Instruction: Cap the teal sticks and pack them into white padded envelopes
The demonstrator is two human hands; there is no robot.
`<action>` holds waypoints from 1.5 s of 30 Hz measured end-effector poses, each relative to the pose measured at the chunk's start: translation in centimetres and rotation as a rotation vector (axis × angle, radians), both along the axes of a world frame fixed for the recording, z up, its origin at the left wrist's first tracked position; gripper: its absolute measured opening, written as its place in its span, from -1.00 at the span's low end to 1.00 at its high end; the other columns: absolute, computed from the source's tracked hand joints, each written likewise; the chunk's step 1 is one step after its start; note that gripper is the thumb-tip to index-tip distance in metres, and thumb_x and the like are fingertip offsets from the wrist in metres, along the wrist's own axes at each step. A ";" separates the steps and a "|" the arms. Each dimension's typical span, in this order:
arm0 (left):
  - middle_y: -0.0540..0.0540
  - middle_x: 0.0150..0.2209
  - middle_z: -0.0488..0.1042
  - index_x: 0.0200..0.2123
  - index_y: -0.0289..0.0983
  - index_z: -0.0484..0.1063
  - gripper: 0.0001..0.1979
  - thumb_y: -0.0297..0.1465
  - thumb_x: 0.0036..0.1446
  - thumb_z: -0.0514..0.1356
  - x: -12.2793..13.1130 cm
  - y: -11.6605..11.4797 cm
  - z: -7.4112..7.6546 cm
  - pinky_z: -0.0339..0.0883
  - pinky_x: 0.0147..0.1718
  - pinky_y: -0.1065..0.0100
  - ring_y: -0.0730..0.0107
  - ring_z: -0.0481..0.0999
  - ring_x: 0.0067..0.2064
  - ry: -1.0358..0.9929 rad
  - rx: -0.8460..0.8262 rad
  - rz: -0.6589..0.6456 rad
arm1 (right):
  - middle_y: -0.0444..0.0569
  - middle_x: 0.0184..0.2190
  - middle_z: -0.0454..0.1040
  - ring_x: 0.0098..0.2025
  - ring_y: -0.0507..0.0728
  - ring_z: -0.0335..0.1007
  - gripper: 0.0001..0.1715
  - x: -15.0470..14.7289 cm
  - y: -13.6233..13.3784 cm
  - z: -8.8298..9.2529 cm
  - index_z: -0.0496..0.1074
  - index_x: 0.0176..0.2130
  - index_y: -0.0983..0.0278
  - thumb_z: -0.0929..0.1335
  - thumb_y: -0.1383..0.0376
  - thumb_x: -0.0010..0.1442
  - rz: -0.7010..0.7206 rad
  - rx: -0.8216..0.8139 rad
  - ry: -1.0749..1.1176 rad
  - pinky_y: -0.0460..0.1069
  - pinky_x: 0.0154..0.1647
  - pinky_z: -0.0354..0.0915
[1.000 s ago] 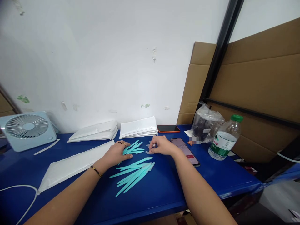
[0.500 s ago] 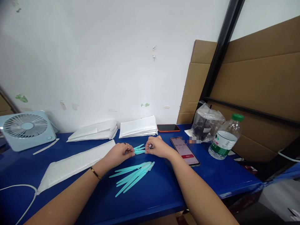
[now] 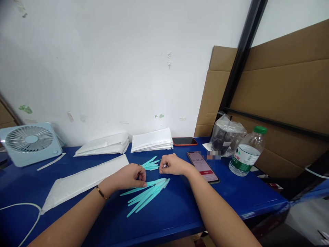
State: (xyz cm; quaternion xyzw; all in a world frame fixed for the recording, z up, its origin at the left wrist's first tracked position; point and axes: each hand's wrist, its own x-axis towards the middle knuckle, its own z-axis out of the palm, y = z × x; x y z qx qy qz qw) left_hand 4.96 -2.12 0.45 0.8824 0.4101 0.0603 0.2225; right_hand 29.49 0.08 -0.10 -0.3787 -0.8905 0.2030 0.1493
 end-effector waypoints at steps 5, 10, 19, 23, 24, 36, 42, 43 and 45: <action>0.04 -0.50 0.44 -0.48 -0.21 0.44 -0.76 -0.17 -0.01 0.13 0.3 -0.1 0.0 0.06 -0.57 0.45 0.48 0.34 -0.48 0.012 0.050 0.064 | -0.12 -0.43 0.38 -0.36 0.04 0.28 -0.69 -0.2 0.2 -0.3 0.51 -0.38 0.23 0.35 0.05 0.05 0.017 -0.015 -0.002 0.03 -0.03 0.06; 0.04 -0.48 0.45 -0.50 -0.21 0.43 -0.77 -0.19 0.01 0.12 -0.2 0.7 -0.1 0.07 -0.52 0.44 0.45 0.36 -0.45 0.023 0.144 0.112 | -0.12 -0.45 0.40 -0.42 0.01 0.25 -0.66 0.2 0.4 -0.3 0.51 -0.40 0.26 0.36 0.04 0.04 0.044 -0.017 0.012 -0.06 -0.21 0.13; 0.00 -0.34 0.46 -0.35 -0.18 0.44 -0.62 -0.03 -0.15 0.20 -0.5 0.1 0.4 0.13 -0.47 0.42 0.36 0.42 -0.34 0.003 0.179 0.187 | -0.07 -0.39 0.41 -0.38 0.04 0.27 -0.70 1.2 0.8 0.3 0.50 -0.38 0.26 0.38 0.07 0.02 -0.190 0.073 0.087 -0.07 -0.30 0.11; 0.03 -0.47 0.47 -0.46 -0.18 0.46 -0.76 -0.14 -0.12 0.21 0.7 -1.1 0.4 0.07 -0.55 0.42 0.40 0.40 -0.44 0.086 0.078 0.115 | -0.12 -0.40 0.37 -0.35 0.04 0.27 -0.67 -0.6 -0.3 0.2 0.51 -0.35 0.22 0.42 0.04 -0.05 0.016 0.005 0.003 -0.02 -0.15 0.09; 0.03 -0.49 0.46 -0.48 -0.18 0.46 -0.80 -0.18 -0.09 0.20 0.9 -1.2 0.3 0.06 -0.56 0.42 0.41 0.40 -0.45 0.094 0.073 0.123 | -0.12 -0.41 0.36 -0.35 0.04 0.27 -0.67 -0.9 -0.4 0.1 0.51 -0.36 0.22 0.42 0.04 -0.06 0.047 -0.005 -0.019 -0.02 -0.14 0.09; -0.02 -0.35 0.48 -0.36 -0.21 0.43 -0.75 -0.17 -0.05 0.18 0.2 0.5 0.1 0.14 -0.45 0.41 0.36 0.43 -0.34 0.009 0.227 0.320 | -0.07 -0.38 0.41 -0.35 0.04 0.29 -0.70 1.3 0.4 0.8 0.51 -0.37 0.29 0.42 0.11 -0.05 -0.106 -0.032 0.131 -0.10 -0.36 0.15; 0.02 -0.46 0.47 -0.42 -0.22 0.45 -0.61 0.00 -0.07 0.13 1.0 -1.5 0.9 0.09 -0.55 0.44 0.44 0.40 -0.46 -0.052 0.027 0.149 | -0.16 -0.48 0.32 -0.42 -0.01 0.23 -0.68 -0.2 -0.9 0.9 0.50 -0.43 0.27 0.46 0.08 -0.13 0.202 -0.217 -0.037 -0.13 -0.44 0.15; 0.03 -0.47 0.47 -0.42 -0.21 0.46 -0.60 0.01 -0.08 0.14 1.2 -1.8 1.0 0.07 -0.57 0.45 0.45 0.39 -0.47 -0.056 -0.013 0.110 | -0.16 -0.47 0.31 -0.43 -0.02 0.22 -0.69 -0.4 -0.9 0.8 0.49 -0.43 0.28 0.45 0.09 -0.11 0.201 -0.226 -0.034 -0.14 -0.45 0.15; 0.04 -0.49 0.46 -0.43 -0.20 0.46 -0.64 -0.02 -0.06 0.14 1.4 -2.1 1.0 0.05 -0.59 0.46 0.46 0.38 -0.48 -0.050 -0.036 0.058 | -0.16 -0.46 0.29 -0.45 -0.04 0.20 -0.70 -0.5 -0.9 0.8 0.48 -0.42 0.29 0.44 0.10 -0.08 0.181 -0.227 -0.007 -0.15 -0.47 0.14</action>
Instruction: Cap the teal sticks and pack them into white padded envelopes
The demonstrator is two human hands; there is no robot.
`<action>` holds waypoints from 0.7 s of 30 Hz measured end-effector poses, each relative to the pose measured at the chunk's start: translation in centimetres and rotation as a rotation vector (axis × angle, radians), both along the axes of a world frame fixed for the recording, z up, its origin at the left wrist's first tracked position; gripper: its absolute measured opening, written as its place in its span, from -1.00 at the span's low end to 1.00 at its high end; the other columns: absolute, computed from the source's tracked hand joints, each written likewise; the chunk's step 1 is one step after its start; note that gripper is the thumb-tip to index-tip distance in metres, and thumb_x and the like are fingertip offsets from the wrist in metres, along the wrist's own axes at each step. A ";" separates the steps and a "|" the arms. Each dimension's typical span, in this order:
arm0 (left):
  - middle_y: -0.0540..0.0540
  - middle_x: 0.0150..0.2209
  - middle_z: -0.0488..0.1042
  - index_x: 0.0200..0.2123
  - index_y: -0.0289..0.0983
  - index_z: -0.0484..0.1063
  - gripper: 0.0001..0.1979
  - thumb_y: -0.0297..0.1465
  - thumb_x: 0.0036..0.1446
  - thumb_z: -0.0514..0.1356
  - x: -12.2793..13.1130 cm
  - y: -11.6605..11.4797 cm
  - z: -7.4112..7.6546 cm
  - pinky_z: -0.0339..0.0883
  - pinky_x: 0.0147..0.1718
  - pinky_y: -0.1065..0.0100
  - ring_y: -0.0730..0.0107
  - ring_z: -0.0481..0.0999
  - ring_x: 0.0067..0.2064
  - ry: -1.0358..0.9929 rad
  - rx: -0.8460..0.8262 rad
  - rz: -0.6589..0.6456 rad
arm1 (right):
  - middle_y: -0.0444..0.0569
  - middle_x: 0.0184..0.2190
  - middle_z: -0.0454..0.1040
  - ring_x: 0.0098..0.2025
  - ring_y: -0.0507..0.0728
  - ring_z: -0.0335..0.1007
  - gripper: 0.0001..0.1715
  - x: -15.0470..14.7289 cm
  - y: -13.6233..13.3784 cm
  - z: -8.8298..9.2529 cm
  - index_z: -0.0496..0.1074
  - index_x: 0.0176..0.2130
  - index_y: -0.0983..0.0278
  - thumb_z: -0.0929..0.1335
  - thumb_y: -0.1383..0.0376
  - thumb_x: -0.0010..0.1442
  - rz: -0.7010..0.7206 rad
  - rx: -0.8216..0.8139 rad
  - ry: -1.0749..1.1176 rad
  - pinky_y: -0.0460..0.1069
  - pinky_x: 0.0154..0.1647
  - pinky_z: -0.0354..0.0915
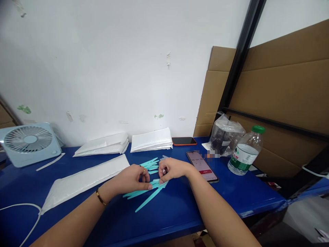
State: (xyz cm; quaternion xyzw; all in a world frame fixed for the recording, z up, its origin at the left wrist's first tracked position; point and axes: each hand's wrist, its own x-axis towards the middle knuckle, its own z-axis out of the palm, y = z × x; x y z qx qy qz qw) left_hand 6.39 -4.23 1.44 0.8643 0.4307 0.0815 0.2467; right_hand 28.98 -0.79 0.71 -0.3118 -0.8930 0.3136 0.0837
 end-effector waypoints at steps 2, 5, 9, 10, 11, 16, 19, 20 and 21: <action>0.04 -0.52 0.45 -0.47 -0.21 0.45 -0.68 -0.08 -0.01 0.12 0.1 0.2 -0.2 0.03 -0.59 0.45 0.46 0.37 -0.49 0.013 0.043 -0.002 | -0.15 -0.44 0.28 -0.44 -0.03 0.19 -0.69 0.1 0.1 0.1 0.47 -0.41 0.30 0.43 0.10 -0.06 -0.030 0.034 0.034 -0.14 -0.46 0.14; 0.01 -0.51 0.45 -0.50 -0.23 0.45 -0.72 -0.16 0.03 0.11 -0.2 1.1 -0.4 0.06 -0.53 0.43 0.43 0.37 -0.47 0.048 0.143 0.051 | -0.12 -0.41 0.31 -0.40 -0.02 0.19 -0.69 0.6 0.4 0.3 0.46 -0.42 0.29 0.42 0.09 -0.04 -0.104 0.138 0.072 -0.13 -0.39 0.14; -0.04 -0.40 0.48 -0.39 -0.21 0.45 -0.76 -0.17 -0.01 0.14 -1.2 2.4 -0.4 0.12 -0.45 0.39 0.33 0.42 -0.35 0.099 0.267 0.211 | -0.10 -0.41 0.36 -0.41 0.00 0.19 -0.73 1.7 1.2 0.0 0.45 -0.44 0.30 0.41 0.12 -0.02 -0.359 0.259 0.088 -0.11 -0.39 0.11; -0.05 -0.35 0.48 -0.33 -0.20 0.45 -0.73 -0.16 -0.03 0.16 -1.4 2.5 -0.4 0.13 -0.43 0.39 0.31 0.43 -0.31 0.084 0.281 0.235 | -0.09 -0.42 0.36 -0.42 0.01 0.20 -0.73 1.9 1.4 -0.1 0.45 -0.43 0.30 0.41 0.12 -0.03 -0.407 0.266 0.096 -0.11 -0.41 0.10; -0.05 -0.32 0.47 -0.30 -0.19 0.44 -0.69 -0.13 -0.06 0.18 -1.4 2.4 -0.3 0.15 -0.41 0.39 0.30 0.43 -0.28 0.061 0.282 0.237 | -0.09 -0.42 0.37 -0.42 0.01 0.21 -0.72 2.1 1.4 -0.1 0.46 -0.42 0.30 0.42 0.12 -0.05 -0.426 0.259 0.108 -0.11 -0.42 0.10; -0.01 -0.38 0.48 -0.41 -0.20 0.47 -0.67 -0.06 -0.14 0.21 -0.5 0.8 -0.3 0.14 -0.48 0.44 0.39 0.42 -0.38 0.051 0.092 0.036 | -0.11 -0.43 0.37 -0.40 0.01 0.26 -0.68 1.7 0.6 0.1 0.49 -0.45 0.29 0.45 0.09 -0.12 -0.166 0.079 0.064 -0.13 -0.44 0.15; 0.02 -0.49 0.48 -0.49 -0.20 0.47 -0.73 -0.11 -0.12 0.21 0.1 0.3 -0.6 0.05 -0.58 0.44 0.44 0.39 -0.47 0.104 0.032 0.024 | -0.15 -0.47 0.37 -0.44 -0.01 0.25 -0.69 1.0 0.2 0.1 0.50 -0.45 0.28 0.47 0.10 -0.17 -0.041 0.009 -0.023 -0.14 -0.48 0.13; 0.02 -0.51 0.47 -0.51 -0.20 0.46 -0.75 -0.13 -0.10 0.21 0.2 0.3 -0.6 0.03 -0.59 0.44 0.44 0.38 -0.48 0.111 0.038 0.034 | -0.16 -0.47 0.37 -0.45 -0.02 0.24 -0.70 0.8 0.2 0.0 0.50 -0.45 0.27 0.47 0.11 -0.16 -0.022 0.002 -0.035 -0.14 -0.48 0.13; 0.03 -0.52 0.47 -0.51 -0.20 0.46 -0.76 -0.14 -0.09 0.20 0.2 0.4 -0.6 0.02 -0.59 0.44 0.44 0.38 -0.49 0.111 0.048 0.040 | -0.16 -0.48 0.37 -0.45 -0.03 0.23 -0.72 0.7 0.2 0.0 0.50 -0.44 0.27 0.47 0.12 -0.14 -0.010 0.002 -0.034 -0.15 -0.48 0.13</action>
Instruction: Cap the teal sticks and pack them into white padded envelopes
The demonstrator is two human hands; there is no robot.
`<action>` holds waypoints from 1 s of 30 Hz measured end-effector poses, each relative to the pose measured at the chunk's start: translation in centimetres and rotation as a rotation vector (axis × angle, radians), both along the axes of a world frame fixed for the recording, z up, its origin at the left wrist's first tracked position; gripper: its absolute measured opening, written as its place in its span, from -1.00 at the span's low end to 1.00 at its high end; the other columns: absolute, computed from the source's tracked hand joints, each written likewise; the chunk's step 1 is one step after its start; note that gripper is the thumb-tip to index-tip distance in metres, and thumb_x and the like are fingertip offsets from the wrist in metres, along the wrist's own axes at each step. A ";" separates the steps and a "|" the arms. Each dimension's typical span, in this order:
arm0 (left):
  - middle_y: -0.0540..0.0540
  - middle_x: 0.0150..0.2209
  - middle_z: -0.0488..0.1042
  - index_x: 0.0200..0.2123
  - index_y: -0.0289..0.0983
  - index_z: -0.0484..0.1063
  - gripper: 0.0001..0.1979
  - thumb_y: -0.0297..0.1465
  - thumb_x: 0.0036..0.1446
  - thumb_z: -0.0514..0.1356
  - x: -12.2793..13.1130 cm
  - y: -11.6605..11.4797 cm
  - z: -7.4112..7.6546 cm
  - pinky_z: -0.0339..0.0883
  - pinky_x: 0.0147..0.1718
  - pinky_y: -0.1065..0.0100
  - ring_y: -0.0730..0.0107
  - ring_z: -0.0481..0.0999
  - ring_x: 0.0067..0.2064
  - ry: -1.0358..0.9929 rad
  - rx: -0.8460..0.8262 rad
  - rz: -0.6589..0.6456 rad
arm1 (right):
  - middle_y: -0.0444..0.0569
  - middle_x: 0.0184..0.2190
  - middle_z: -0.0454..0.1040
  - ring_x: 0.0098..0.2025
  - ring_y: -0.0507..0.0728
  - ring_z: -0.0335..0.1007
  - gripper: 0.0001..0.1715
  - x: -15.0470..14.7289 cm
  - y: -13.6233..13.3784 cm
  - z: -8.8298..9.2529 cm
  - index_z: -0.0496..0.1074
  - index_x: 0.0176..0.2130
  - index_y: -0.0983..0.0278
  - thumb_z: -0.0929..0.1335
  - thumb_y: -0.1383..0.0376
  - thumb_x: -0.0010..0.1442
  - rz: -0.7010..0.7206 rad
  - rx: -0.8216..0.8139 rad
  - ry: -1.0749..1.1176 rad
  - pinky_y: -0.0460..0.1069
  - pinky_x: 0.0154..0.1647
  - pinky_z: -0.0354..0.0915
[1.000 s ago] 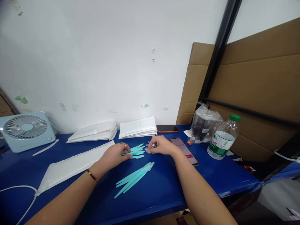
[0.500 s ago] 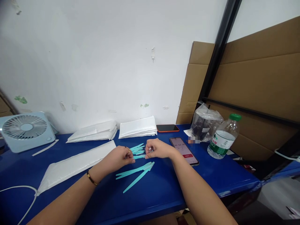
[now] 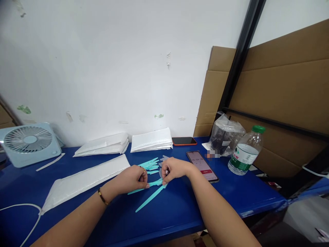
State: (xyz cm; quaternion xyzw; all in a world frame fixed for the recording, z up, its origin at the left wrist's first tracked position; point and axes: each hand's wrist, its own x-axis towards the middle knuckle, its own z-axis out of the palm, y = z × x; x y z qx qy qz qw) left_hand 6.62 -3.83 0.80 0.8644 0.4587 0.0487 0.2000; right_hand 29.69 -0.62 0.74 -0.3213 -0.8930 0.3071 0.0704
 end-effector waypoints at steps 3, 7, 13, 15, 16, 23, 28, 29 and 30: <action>0.03 -0.50 0.47 -0.50 -0.19 0.45 -0.77 -0.15 -0.04 0.17 -0.4 0.7 0.1 0.05 -0.56 0.43 0.42 0.38 -0.47 -0.030 0.063 0.021 | -0.15 -0.47 0.35 -0.43 -0.02 0.23 -0.75 0.1 0.2 0.1 0.50 -0.43 0.27 0.43 0.13 -0.06 -0.020 0.044 0.062 -0.14 -0.44 0.15; 0.01 -0.45 0.48 -0.49 -0.20 0.42 -0.79 -0.18 -0.03 0.17 -1.7 2.0 0.2 0.07 -0.51 0.41 0.37 0.41 -0.41 -0.011 0.187 0.156 | -0.10 -0.42 0.37 -0.42 0.01 0.26 -0.77 1.0 0.7 0.4 0.47 -0.47 0.31 0.43 0.17 -0.06 -0.227 0.174 0.100 -0.12 -0.42 0.15; 0.00 -0.34 0.46 -0.35 -0.18 0.39 -0.71 -0.12 -0.09 0.19 -1.8 1.6 0.4 0.11 -0.48 0.42 0.34 0.43 -0.32 -0.056 0.208 0.201 | -0.07 -0.41 0.40 -0.39 0.04 0.29 -0.75 1.8 1.0 0.4 0.49 -0.44 0.29 0.43 0.14 -0.08 -0.409 0.225 0.113 -0.11 -0.44 0.15; 0.00 -0.36 0.46 -0.34 -0.18 0.41 -0.66 -0.08 -0.14 0.21 -1.2 0.9 0.3 0.11 -0.48 0.42 0.35 0.42 -0.35 -0.049 0.158 0.122 | -0.09 -0.41 0.40 -0.37 0.05 0.29 -0.72 1.6 0.7 0.3 0.51 -0.43 0.27 0.45 0.13 -0.12 -0.323 0.202 0.085 -0.11 -0.43 0.16; 0.01 -0.38 0.46 -0.36 -0.18 0.42 -0.65 -0.07 -0.16 0.22 -0.8 0.6 0.2 0.11 -0.50 0.42 0.35 0.42 -0.37 -0.033 0.128 0.087 | -0.10 -0.41 0.40 -0.37 0.05 0.30 -0.72 1.4 0.6 0.2 0.52 -0.43 0.26 0.46 0.12 -0.14 -0.263 0.179 0.059 -0.11 -0.42 0.16; 0.04 -0.49 0.48 -0.48 -0.18 0.46 -0.85 -0.24 -0.07 0.19 -0.2 0.2 -0.1 0.04 -0.59 0.43 0.42 0.40 -0.46 0.065 0.001 0.078 | -0.14 -0.47 0.38 -0.44 -0.01 0.25 -0.75 0.0 0.6 -0.8 0.52 -0.44 0.27 0.45 0.14 -0.11 -0.058 0.067 -0.039 -0.14 -0.47 0.13; 0.02 -0.46 0.48 -0.46 -0.19 0.43 -0.87 -0.27 -0.05 0.16 -1.6 1.5 0.4 0.04 -0.55 0.41 0.39 0.41 -0.43 0.080 0.146 0.217 | -0.07 -0.41 0.41 -0.40 0.03 0.27 -0.76 1.4 1.0 0.0 0.50 -0.46 0.31 0.44 0.17 -0.09 -0.325 0.195 0.037 -0.11 -0.43 0.13; 0.02 -0.44 0.47 -0.44 -0.19 0.43 -0.85 -0.24 -0.06 0.17 -1.7 1.6 0.5 0.05 -0.55 0.41 0.38 0.41 -0.41 0.076 0.161 0.246 | -0.06 -0.40 0.41 -0.39 0.04 0.27 -0.76 1.8 1.0 0.3 0.50 -0.45 0.30 0.44 0.16 -0.09 -0.369 0.217 0.055 -0.11 -0.42 0.13; 0.01 -0.42 0.47 -0.41 -0.19 0.42 -0.81 -0.21 -0.08 0.18 -1.7 1.5 0.6 0.05 -0.54 0.41 0.37 0.41 -0.40 0.063 0.167 0.260 | -0.06 -0.40 0.41 -0.37 0.05 0.28 -0.74 2.1 0.9 0.5 0.50 -0.44 0.30 0.44 0.15 -0.10 -0.381 0.221 0.066 -0.11 -0.41 0.14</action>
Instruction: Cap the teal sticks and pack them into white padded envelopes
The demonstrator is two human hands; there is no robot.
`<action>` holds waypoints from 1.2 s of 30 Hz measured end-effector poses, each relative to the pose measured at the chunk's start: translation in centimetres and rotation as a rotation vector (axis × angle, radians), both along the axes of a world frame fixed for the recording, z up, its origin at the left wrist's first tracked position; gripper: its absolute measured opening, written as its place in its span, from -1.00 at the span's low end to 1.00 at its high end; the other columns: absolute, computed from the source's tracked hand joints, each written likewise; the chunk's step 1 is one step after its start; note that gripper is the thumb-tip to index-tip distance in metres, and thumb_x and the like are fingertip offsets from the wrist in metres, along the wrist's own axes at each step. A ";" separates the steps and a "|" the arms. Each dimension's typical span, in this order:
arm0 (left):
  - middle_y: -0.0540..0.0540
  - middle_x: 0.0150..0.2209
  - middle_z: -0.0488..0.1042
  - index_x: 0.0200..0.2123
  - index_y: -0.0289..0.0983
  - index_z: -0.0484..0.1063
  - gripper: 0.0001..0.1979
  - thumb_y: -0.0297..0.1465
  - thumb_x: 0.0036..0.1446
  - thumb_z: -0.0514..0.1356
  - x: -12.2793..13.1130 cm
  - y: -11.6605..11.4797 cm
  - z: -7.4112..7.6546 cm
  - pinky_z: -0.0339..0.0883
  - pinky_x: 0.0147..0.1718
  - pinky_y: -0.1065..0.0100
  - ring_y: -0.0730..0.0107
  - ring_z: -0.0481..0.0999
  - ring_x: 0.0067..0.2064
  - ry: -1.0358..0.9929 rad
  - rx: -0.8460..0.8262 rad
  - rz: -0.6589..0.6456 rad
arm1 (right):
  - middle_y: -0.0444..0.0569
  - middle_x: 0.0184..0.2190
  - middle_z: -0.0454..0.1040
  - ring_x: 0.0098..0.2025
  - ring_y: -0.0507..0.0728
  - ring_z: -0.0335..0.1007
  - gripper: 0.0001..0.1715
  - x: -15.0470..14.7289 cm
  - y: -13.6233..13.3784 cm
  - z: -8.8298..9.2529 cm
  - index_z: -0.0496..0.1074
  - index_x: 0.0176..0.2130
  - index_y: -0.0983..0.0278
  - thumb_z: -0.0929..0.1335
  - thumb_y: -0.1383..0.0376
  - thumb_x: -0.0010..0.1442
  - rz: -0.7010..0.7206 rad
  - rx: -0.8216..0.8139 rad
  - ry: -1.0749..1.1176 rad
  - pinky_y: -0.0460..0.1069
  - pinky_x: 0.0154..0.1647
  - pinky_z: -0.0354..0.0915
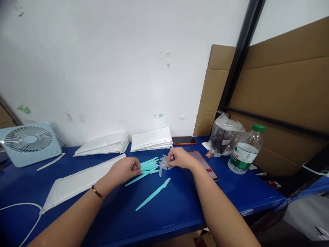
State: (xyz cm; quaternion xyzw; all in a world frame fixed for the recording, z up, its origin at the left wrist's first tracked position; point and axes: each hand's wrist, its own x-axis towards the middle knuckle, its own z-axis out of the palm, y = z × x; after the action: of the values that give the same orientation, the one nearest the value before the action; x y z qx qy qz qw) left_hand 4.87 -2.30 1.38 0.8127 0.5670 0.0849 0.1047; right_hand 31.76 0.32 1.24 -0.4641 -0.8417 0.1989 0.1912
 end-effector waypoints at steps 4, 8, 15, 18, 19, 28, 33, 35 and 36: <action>0.01 -0.41 0.46 -0.39 -0.18 0.42 -0.68 -0.08 -0.14 0.21 1.1 -1.5 0.0 0.08 -0.52 0.43 0.37 0.41 -0.39 -0.067 -0.041 -0.108 | -0.10 -0.38 0.37 -0.36 0.05 0.27 -0.61 0.0 -0.5 0.3 0.52 -0.36 0.26 0.49 0.11 -0.23 0.193 -0.118 -0.052 -0.12 -0.41 0.16; 0.02 -0.43 0.47 -0.41 -0.17 0.43 -0.69 -0.07 -0.11 0.19 2.7 -3.3 -0.3 0.06 -0.54 0.43 0.37 0.41 -0.42 -0.044 -0.101 -0.236 | -0.13 -0.44 0.35 -0.42 0.00 0.23 -0.67 -1.4 -0.9 -0.5 0.52 -0.41 0.28 0.50 0.15 -0.22 0.355 -0.211 -0.156 -0.13 -0.47 0.13; -0.06 -0.40 0.47 -0.43 -0.21 0.42 -0.79 -0.25 0.08 0.07 1.7 -2.2 -0.3 0.09 -0.47 0.39 0.29 0.43 -0.35 0.045 0.017 -0.248 | -0.10 -0.41 0.37 -0.41 0.00 0.25 -0.76 -1.4 -0.6 -0.6 0.48 -0.42 0.30 0.43 0.17 -0.05 0.334 -0.110 -0.031 -0.13 -0.45 0.14; -0.05 -0.47 0.42 -0.40 -0.22 0.40 -0.72 -0.21 0.13 -0.01 0.3 -0.7 -0.2 0.12 -0.48 0.40 0.33 0.40 -0.41 -0.111 0.006 -0.143 | -0.07 -0.42 0.38 -0.41 0.02 0.28 -0.74 -0.2 -0.1 -0.1 0.44 -0.44 0.32 0.41 0.15 -0.03 0.150 -0.030 0.124 -0.11 -0.43 0.18; -0.03 -0.50 0.40 -0.37 -0.23 0.40 -0.68 -0.18 0.15 -0.05 -0.1 -0.3 -0.1 0.13 -0.49 0.41 0.35 0.38 -0.44 -0.200 -0.026 -0.111 | -0.07 -0.44 0.40 -0.42 0.03 0.30 -0.73 0.2 0.1 -0.1 0.43 -0.42 0.32 0.39 0.13 -0.01 0.092 -0.044 0.197 -0.11 -0.43 0.19; 0.02 -0.58 0.32 -0.38 -0.24 0.45 -0.54 -0.07 0.14 -0.11 -0.8 1.2 -0.1 0.05 -0.54 0.41 0.41 0.25 -0.55 -0.463 -0.007 0.024 | -0.08 -0.57 0.44 -0.55 0.04 0.37 -0.64 -0.4 0.7 -0.6 0.48 -0.30 0.32 0.36 0.09 0.02 -0.138 -0.098 0.582 -0.06 -0.44 0.27; -0.06 -0.38 0.45 -0.41 -0.23 0.41 -0.62 -0.14 0.14 -0.09 -1.0 1.8 -0.8 0.17 -0.34 0.37 0.31 0.39 -0.32 -0.417 0.165 0.011 | -0.09 -0.52 0.44 -0.51 0.05 0.42 -0.66 -2.1 0.4 -1.0 0.45 -0.27 0.32 0.38 0.12 0.01 -0.054 -0.227 0.835 -0.03 -0.39 0.32; -0.07 -0.37 0.45 -0.41 -0.23 0.39 -0.63 -0.16 0.15 -0.10 -0.9 1.8 -0.8 0.17 -0.30 0.35 0.30 0.39 -0.30 -0.396 0.183 -0.001 | -0.08 -0.51 0.44 -0.50 0.06 0.44 -0.65 -2.5 0.2 -1.2 0.44 -0.26 0.33 0.39 0.13 0.00 -0.027 -0.256 0.887 -0.03 -0.38 0.33; -0.07 -0.37 0.45 -0.41 -0.23 0.38 -0.64 -0.17 0.16 -0.11 -0.9 1.8 -0.8 0.18 -0.29 0.35 0.31 0.39 -0.31 -0.391 0.182 -0.004 | -0.07 -0.49 0.46 -0.47 0.08 0.46 -0.64 -2.6 0.2 -1.2 0.44 -0.26 0.33 0.40 0.13 -0.01 -0.024 -0.262 0.897 -0.03 -0.38 0.32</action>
State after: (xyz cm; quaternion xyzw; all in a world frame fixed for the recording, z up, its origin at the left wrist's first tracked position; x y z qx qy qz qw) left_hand 3.99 -0.53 0.60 0.7880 0.5241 0.2915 0.1390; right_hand 29.16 0.55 0.03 -0.3621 -0.6385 0.4821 0.4783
